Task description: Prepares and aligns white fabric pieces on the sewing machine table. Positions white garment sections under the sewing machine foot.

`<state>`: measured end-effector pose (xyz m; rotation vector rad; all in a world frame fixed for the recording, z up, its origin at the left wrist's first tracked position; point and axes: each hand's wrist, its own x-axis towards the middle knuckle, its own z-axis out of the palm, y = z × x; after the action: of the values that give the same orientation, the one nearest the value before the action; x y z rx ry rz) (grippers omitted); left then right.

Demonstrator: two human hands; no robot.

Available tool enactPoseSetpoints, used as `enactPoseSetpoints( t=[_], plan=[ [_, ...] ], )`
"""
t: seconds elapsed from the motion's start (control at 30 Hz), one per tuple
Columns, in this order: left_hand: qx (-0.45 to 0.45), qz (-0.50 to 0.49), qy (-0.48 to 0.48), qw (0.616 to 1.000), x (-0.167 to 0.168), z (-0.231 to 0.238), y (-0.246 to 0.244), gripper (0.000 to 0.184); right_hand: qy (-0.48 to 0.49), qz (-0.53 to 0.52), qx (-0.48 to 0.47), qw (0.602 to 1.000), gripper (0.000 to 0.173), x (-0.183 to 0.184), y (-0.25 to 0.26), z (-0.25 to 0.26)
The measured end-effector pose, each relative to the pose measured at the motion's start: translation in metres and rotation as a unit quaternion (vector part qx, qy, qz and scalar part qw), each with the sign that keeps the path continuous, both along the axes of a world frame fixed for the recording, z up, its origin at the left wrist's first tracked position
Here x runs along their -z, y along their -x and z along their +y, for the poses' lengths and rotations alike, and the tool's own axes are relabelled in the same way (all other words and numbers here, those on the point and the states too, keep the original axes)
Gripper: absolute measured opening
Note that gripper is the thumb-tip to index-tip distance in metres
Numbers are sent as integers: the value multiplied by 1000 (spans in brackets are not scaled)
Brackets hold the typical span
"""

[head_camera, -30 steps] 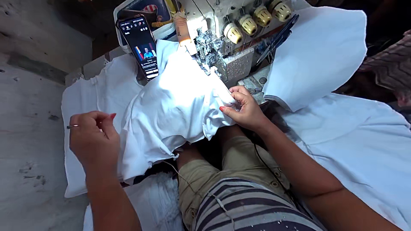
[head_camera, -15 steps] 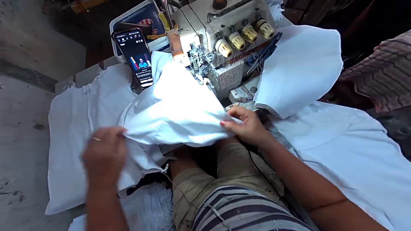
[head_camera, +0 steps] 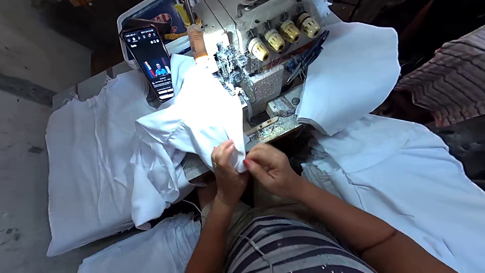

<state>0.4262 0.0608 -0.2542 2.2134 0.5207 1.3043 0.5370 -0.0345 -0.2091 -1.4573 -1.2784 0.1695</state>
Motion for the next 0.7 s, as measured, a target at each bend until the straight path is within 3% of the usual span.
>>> enactPoseSetpoints(
  t=[0.07,0.17,0.27,0.37,0.47,0.57,0.63,0.7],
  plan=[
    [-11,-52,126,991,-28,7,2,29,-2,16,44,999,25,8,-14,15],
    [-43,-104,222,969,-67,31,5,14,34,169,88,981,31,25,-27,45],
    [7,-77,101,992,-93,56,10,15,58,294,57,952,37,30,-24,61],
    [94,13,-36,995,-107,51,16,15,111,308,23,945,33,29,-27,55],
    [150,50,-74,985,-85,39,13,8,136,213,20,967,14,32,-35,48],
    [165,95,-104,976,-65,32,12,12,124,137,21,982,16,28,-37,37],
    [150,123,-141,971,-51,27,11,15,124,161,10,979,10,24,-36,23],
    [116,142,-175,967,-37,24,8,15,157,218,-21,963,15,20,-36,10]
  ],
)
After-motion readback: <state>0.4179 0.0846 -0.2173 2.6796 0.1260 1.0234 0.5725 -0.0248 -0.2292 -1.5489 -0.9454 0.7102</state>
